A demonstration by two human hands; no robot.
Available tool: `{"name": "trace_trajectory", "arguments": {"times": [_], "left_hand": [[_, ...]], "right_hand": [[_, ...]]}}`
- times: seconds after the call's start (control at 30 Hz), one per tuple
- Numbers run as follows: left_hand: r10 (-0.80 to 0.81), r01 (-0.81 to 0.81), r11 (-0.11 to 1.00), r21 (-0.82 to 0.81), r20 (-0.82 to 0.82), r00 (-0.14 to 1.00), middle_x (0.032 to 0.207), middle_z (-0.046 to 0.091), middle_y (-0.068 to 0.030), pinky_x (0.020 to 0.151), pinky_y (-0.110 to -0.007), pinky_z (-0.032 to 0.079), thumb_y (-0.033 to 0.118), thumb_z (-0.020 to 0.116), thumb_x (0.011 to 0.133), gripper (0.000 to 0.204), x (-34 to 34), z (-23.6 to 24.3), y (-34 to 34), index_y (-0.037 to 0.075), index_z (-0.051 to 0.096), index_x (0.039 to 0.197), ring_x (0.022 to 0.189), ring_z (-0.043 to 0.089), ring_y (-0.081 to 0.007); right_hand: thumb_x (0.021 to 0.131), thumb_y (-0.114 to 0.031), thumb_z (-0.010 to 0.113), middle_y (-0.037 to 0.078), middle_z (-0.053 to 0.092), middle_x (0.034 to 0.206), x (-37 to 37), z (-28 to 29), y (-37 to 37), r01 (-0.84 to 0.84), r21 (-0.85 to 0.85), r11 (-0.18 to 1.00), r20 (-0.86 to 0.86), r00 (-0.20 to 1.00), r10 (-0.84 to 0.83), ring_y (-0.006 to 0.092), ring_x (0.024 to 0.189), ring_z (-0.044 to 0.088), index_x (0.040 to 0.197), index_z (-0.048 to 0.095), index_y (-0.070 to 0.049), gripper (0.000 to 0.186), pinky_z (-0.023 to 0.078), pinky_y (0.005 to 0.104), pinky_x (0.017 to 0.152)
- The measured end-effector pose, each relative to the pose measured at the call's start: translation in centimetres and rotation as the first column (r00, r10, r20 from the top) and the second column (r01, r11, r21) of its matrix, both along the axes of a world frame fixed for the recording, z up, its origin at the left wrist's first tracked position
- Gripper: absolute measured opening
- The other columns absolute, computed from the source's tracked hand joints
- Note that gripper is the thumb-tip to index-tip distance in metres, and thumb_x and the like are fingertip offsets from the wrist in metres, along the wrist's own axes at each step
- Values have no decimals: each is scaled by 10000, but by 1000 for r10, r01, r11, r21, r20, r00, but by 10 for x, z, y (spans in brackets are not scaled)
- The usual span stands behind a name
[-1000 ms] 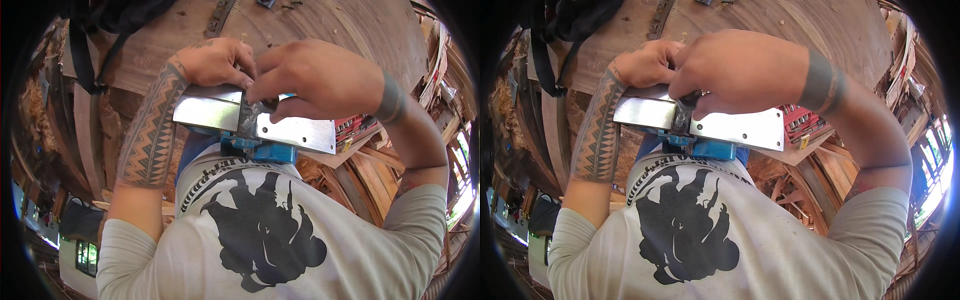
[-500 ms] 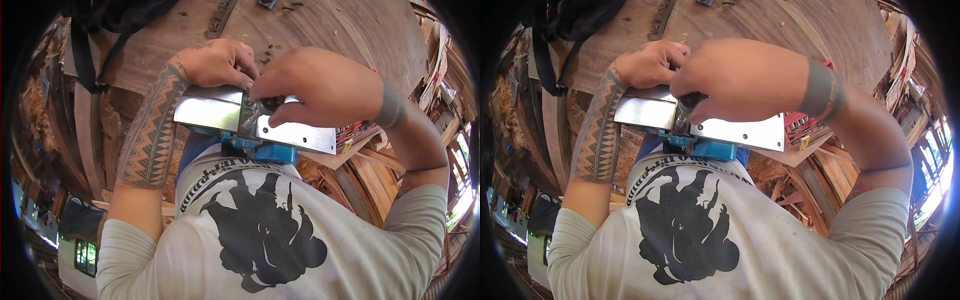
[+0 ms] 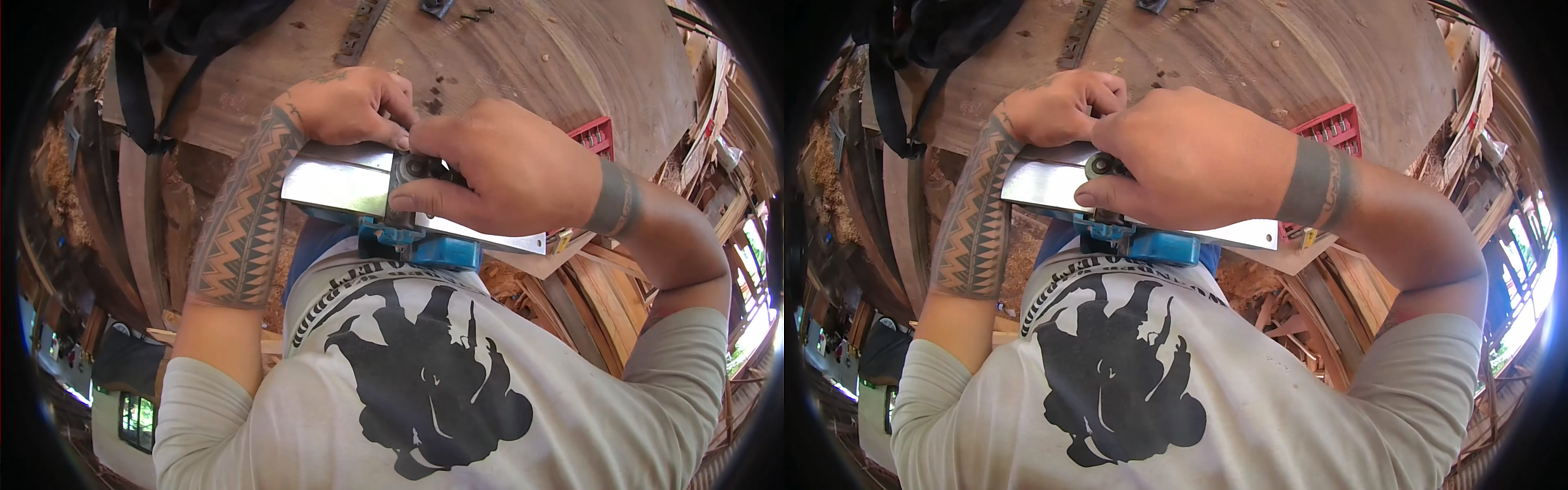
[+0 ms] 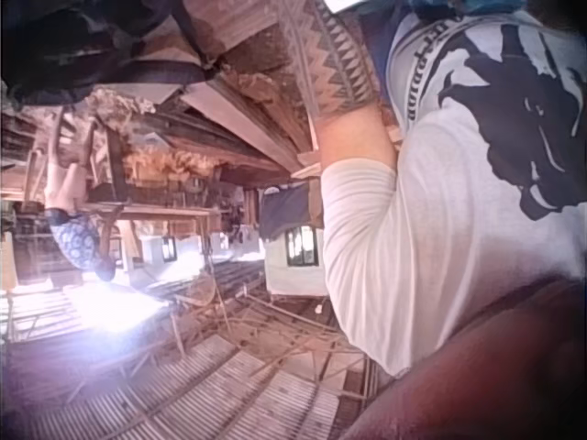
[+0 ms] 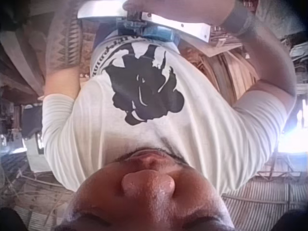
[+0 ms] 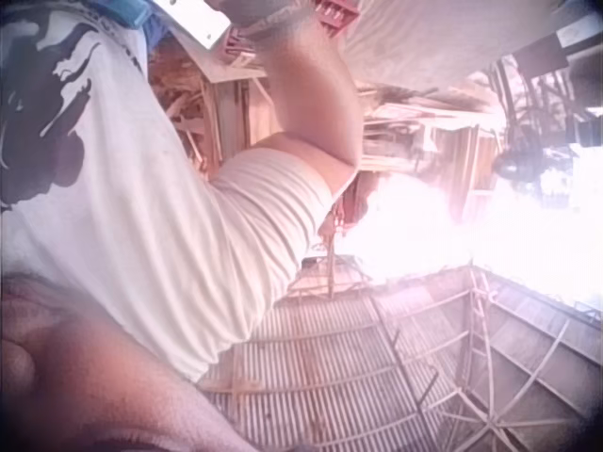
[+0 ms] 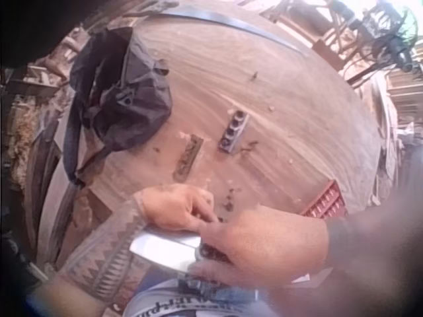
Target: The person disassembles the blade assembly of a power planer by loosening several bolts with a socket wrench and removing the metal components.
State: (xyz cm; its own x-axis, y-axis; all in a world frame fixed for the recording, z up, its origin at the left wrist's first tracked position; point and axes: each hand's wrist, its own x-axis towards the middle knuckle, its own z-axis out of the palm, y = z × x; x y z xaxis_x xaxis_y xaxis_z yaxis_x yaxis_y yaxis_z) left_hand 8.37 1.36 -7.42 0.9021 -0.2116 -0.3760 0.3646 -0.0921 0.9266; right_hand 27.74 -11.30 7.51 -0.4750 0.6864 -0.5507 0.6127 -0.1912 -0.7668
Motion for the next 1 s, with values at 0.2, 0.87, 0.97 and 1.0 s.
{"name": "trace_trajectory", "arguments": {"times": [0.2, 0.87, 0.97, 1.0], "left_hand": [[6, -6, 1000, 7, 1, 1000, 1070, 723, -81, 903, -382, 548, 275, 868, 952, 292, -2, 4, 0, 87, 880, 1175, 1020, 697, -244], [0, 0, 1000, 23, -18, 1000, 1081, 717, -79, 908, -390, 546, 326, 857, 974, 326, -1, 6, 2, 85, 875, 1192, 1026, 697, -253], [7, -5, 999, 46, -43, 999, 1102, 728, -79, 917, -388, 550, 320, 856, 974, 319, -5, 5, -2, 93, 876, 1197, 1041, 703, -258], [55, -54, 997, 46, -19, 998, 1108, 732, -77, 922, -389, 550, 315, 852, 974, 309, -9, -2, -6, 102, 879, 1197, 1049, 705, -260]], "right_hand": [[978, -341, 812, 205, 776, 974, 18, -22, -5, -56, 193, 980, 20, 998, 53, 434, 965, 741, 1083, 792, -27, 333, 570, 560, 882], [986, -331, 825, 176, 752, 968, 20, -23, -6, -72, 249, 966, -98, 990, 99, 416, 949, 731, 1065, 730, -39, 317, 559, 548, 855], [942, -275, 864, 141, 743, 1042, 29, -39, 9, -108, 549, 829, -194, 948, 252, 382, 1013, 722, 1063, 711, -48, 300, 552, 532, 880], [932, -264, 873, 134, 739, 1059, 30, -39, 10, -111, 609, 786, -207, 934, 292, 375, 1029, 720, 1061, 707, -50, 300, 551, 528, 885]]}}
